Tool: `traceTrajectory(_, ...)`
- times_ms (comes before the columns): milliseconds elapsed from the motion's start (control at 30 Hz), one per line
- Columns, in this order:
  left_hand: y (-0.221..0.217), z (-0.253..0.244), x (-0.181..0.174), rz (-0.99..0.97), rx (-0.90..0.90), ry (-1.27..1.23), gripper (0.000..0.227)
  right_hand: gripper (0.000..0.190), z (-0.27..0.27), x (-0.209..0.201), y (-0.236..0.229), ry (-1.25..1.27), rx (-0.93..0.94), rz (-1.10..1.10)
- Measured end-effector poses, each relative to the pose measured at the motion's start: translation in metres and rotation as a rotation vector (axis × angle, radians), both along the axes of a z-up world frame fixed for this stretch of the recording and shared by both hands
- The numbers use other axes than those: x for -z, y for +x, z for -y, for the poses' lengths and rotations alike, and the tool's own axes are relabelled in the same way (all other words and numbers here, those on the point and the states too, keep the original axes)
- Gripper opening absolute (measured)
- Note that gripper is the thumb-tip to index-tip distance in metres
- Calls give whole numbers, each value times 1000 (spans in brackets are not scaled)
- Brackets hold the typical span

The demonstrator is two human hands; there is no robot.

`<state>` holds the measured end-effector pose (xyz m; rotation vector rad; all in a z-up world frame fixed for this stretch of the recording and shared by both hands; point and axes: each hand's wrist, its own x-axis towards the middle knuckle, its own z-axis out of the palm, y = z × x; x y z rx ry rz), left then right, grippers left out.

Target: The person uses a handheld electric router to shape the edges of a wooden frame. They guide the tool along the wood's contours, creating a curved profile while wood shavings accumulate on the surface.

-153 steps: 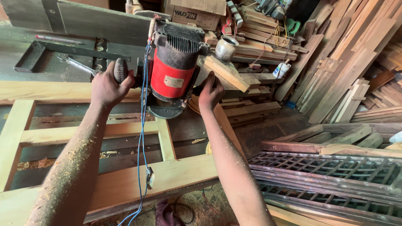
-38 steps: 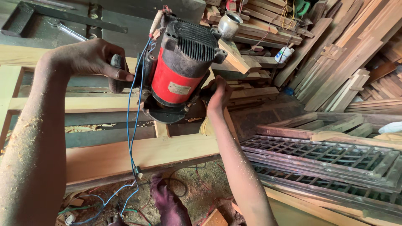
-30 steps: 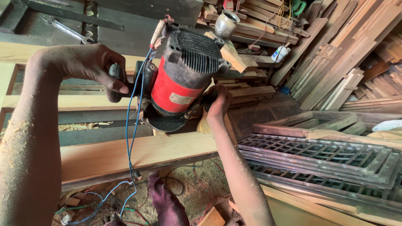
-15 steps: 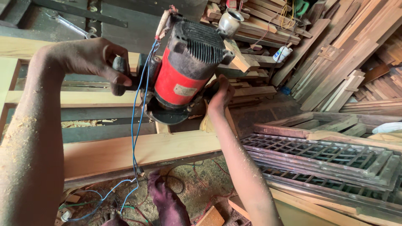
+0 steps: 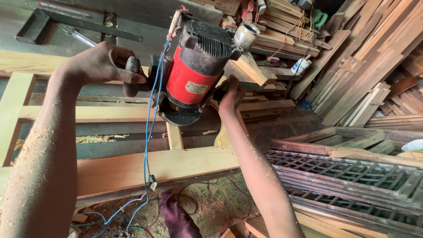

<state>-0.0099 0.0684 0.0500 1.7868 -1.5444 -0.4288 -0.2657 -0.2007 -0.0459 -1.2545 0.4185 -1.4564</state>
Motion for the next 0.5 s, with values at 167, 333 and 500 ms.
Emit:
traceTrajectory(167,-4,-4,-5,18,-36,11,32,45,-9,-4,-1,16,41,-42)
traceTrajectory(333,-6,-6,-10,-55,42,-2,29,44,-9,-1,3,-56,97,-10)
traceTrajectory(500,-8,-8,-9,-163,71,-1,30,46,-19,-2,-1,20,169,-64)
